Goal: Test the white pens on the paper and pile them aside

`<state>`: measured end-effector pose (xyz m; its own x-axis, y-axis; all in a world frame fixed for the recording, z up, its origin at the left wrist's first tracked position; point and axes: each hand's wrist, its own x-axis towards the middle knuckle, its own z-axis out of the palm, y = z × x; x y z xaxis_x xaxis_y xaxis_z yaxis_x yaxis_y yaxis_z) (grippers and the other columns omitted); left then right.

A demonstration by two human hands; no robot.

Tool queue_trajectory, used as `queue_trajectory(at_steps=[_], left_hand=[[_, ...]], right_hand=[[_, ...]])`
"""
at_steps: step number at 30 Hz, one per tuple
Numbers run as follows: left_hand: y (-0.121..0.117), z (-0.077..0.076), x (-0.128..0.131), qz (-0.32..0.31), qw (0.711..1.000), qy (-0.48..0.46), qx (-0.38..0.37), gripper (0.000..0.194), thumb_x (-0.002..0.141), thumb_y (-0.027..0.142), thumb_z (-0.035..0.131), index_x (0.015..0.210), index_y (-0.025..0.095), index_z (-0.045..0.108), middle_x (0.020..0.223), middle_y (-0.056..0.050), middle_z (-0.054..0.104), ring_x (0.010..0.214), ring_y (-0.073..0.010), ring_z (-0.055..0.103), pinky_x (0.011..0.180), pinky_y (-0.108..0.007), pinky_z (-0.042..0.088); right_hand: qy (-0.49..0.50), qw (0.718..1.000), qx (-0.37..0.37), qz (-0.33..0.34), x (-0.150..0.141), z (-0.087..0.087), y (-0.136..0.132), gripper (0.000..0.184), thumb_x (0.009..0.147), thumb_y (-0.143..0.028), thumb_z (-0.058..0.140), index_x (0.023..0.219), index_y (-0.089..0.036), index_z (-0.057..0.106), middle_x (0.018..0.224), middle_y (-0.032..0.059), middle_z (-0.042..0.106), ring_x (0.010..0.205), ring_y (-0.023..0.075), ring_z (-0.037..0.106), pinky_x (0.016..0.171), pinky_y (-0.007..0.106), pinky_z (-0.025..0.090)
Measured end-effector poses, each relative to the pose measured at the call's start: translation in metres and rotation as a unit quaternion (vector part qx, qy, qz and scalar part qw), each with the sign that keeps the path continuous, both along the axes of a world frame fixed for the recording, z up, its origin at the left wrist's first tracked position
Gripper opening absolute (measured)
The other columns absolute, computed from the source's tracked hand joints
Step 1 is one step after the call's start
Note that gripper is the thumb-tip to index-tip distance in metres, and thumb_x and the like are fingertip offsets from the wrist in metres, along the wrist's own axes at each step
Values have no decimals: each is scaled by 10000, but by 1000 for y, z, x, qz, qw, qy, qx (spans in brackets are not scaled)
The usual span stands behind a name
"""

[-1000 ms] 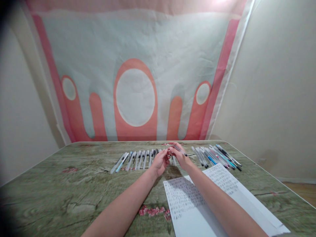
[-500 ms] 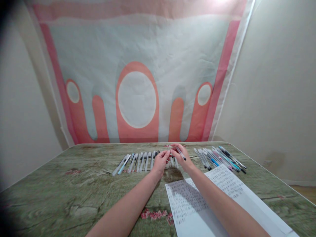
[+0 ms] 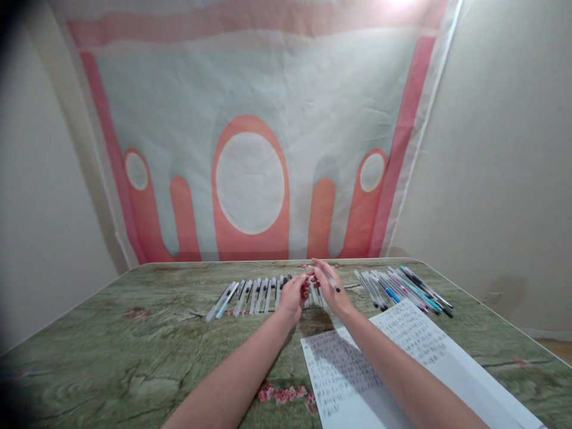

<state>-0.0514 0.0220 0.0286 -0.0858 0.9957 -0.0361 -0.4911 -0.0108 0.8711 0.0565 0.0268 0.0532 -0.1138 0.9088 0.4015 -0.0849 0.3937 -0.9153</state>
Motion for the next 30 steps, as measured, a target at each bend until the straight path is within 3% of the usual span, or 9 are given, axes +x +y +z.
queue_trajectory(at_steps=[4,8,14,30], left_hand=[[4,3,-5,-35,985,-154,-65,178,659,282,627,735,134,562,586,34,520,441,-29,431,407,-159,264],[3,4,-10,-58,971,-218,-80,124,690,240,612,735,136,561,592,38,549,445,-24,468,413,-149,312],[1,5,-9,-84,963,-243,-76,130,699,233,625,763,132,575,603,25,586,453,-23,496,418,-135,343],[-2,9,-9,-93,962,-246,-72,154,689,244,643,765,123,585,563,31,566,442,-16,478,412,-123,344]], right_hand=[[-49,998,48,4,-1,8,-6,352,835,-446,389,1031,-234,590,932,54,608,787,176,568,686,309,456],[-111,982,142,-50,-4,9,-13,292,822,-403,439,925,-192,614,892,61,617,800,181,563,719,307,444],[-140,965,176,-137,-7,2,-16,219,812,-355,456,797,-172,577,728,35,604,689,158,552,636,272,432],[-158,954,203,-151,-10,2,-18,185,818,-313,447,794,-177,571,726,24,597,683,148,547,640,265,426]])
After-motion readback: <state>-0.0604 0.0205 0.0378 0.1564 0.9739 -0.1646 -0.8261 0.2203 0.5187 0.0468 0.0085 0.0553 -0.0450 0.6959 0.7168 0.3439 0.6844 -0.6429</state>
